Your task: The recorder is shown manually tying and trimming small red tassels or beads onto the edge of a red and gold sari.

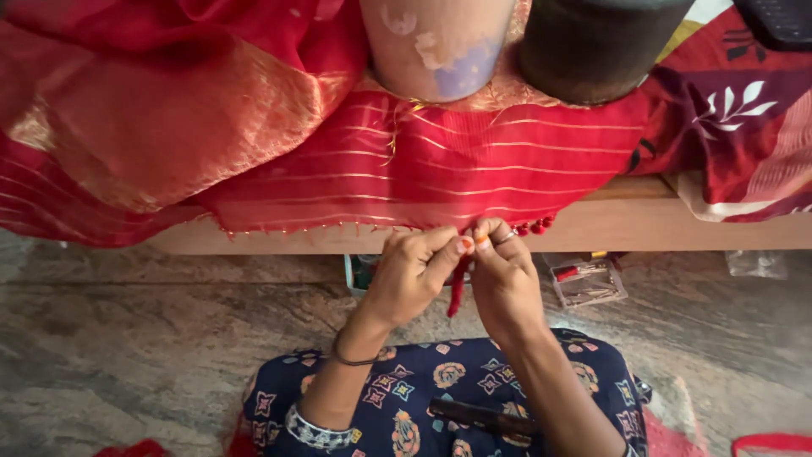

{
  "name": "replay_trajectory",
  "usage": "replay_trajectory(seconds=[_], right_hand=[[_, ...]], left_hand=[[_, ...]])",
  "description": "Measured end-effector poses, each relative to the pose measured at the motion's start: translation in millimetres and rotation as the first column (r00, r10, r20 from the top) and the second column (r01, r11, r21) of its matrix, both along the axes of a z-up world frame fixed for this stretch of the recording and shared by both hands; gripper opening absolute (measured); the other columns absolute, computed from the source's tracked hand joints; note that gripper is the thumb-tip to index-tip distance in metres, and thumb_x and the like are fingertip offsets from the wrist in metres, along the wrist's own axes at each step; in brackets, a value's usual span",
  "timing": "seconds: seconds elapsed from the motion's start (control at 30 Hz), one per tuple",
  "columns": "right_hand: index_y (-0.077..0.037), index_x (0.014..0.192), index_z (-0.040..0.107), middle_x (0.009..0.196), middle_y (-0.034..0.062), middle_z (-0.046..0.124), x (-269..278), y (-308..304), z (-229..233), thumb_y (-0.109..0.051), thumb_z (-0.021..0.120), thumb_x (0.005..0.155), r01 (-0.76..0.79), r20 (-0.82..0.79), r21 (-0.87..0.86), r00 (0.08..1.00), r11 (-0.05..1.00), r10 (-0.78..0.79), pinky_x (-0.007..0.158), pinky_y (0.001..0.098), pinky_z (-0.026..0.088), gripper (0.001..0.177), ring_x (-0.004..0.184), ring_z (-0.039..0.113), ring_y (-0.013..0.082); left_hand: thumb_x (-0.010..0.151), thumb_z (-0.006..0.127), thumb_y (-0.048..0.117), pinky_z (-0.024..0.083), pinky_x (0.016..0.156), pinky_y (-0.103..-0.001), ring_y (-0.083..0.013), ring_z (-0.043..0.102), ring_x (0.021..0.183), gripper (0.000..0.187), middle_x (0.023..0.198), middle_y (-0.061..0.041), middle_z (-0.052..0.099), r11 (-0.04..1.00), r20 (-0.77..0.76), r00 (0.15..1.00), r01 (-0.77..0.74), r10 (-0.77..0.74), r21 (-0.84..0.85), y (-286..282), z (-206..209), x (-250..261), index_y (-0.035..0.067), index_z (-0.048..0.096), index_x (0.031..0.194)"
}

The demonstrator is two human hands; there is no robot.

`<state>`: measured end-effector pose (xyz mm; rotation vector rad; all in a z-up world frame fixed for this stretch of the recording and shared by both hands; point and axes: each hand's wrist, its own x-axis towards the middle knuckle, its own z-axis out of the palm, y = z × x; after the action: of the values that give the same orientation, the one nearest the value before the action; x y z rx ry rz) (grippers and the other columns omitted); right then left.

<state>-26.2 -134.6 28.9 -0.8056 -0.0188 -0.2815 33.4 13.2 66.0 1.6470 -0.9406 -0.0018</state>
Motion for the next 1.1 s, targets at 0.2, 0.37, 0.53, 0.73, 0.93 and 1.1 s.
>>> replay_trajectory(seconds=[0.2, 0.37, 0.53, 0.73, 0.93, 1.1], right_hand=[[-0.007, 0.107, 0.056, 0.099, 0.005, 0.061, 5.1, 0.8, -13.3, -0.007, 0.055, 0.105, -0.045, 0.033, 0.082, 0.999, 0.996, 0.043, 0.085, 0.0317, 0.045, 0.002, 0.091, 0.057, 0.0155], [-0.005, 0.106, 0.057, 0.105, 0.0063, 0.061, 1.6, -1.9, -55.7, -0.006, 0.057, 0.106, 0.105, -0.006, -0.181, 0.994, 0.978, -0.108, 0.089, 0.029, 0.044, 0.001, 0.095, 0.056, 0.015], [-0.003, 0.102, 0.06, 0.118, 0.0075, 0.062, -15.4, -3.5, -68.9, -0.003, 0.064, 0.098, 0.392, 0.225, -0.731, 0.911, 0.559, -0.345, 0.089, 0.0264, 0.047, 0.005, 0.104, 0.057, 0.0135], [-0.003, 0.098, 0.064, 0.12, 0.0062, 0.062, -17.1, -3.4, -76.3, -0.004, 0.068, 0.096, 0.377, 0.169, -0.756, 0.902, 0.536, -0.396, 0.082, 0.0242, 0.048, 0.005, 0.096, 0.057, 0.0099], [-0.002, 0.097, 0.069, 0.122, 0.0062, 0.061, -16.4, -18.8, -64.6, -0.006, 0.071, 0.093, 0.244, 0.047, -0.776, 0.942, 0.581, -0.333, 0.078, 0.0251, 0.049, 0.006, 0.089, 0.057, 0.0098], [-0.003, 0.095, 0.071, 0.122, 0.0068, 0.062, -18.4, -19.4, -65.8, -0.007, 0.073, 0.092, 0.217, 0.043, -0.804, 0.95, 0.553, -0.31, 0.078, 0.0261, 0.052, 0.006, 0.096, 0.061, 0.0117]], left_hand=[[0.113, 0.055, 0.03, 0.04, 0.056, -0.031, -0.0096, 0.054, 0.062, 0.039, 0.07, -0.005, 0.063, 0.987, -0.041, 0.995, -0.095, 0.09, -0.127, -3.8, -26.8, 0.1, 0.003, 0.065, 0.086], [0.108, 0.053, 0.033, 0.031, 0.043, -0.027, -0.0083, 0.042, 0.048, 0.045, 0.084, -0.003, 0.08, 0.911, -0.624, 0.778, -0.307, 0.074, -0.274, -10.7, -63.4, -17.7, -0.001, 0.073, 0.087], [0.103, 0.07, 0.032, 0.06, 0.072, -0.03, -0.0207, 0.077, 0.082, 0.029, 0.102, -0.012, 0.078, 0.803, 0.191, 0.78, -0.581, 0.596, -0.132, -7.8, -60.2, -38.4, 0.005, 0.077, 0.11], [0.09, 0.075, 0.028, 0.052, 0.058, -0.035, -0.025, 0.074, 0.064, 0.024, 0.083, -0.014, 0.078, 0.753, 0.004, 0.756, -0.653, 0.655, 0.083, -9.0, -35.4, -42.4, 0.004, 0.08, 0.09], [0.094, 0.072, 0.027, 0.048, 0.046, -0.031, -0.0162, 0.068, 0.046, 0.028, 0.054, -0.017, 0.065, 0.864, -0.264, 0.823, -0.484, 0.503, 0.138, -11.2, -39.2, -29.7, 0.001, 0.079, 0.091], [0.094, 0.074, 0.023, 0.049, 0.043, -0.024, -0.0086, 0.066, 0.048, 0.027, 0.064, -0.005, 0.073, 0.926, -0.462, 0.83, -0.375, 0.312, -0.048, -20.5, -76.4, -28.3, -0.003, 0.077, 0.086]])
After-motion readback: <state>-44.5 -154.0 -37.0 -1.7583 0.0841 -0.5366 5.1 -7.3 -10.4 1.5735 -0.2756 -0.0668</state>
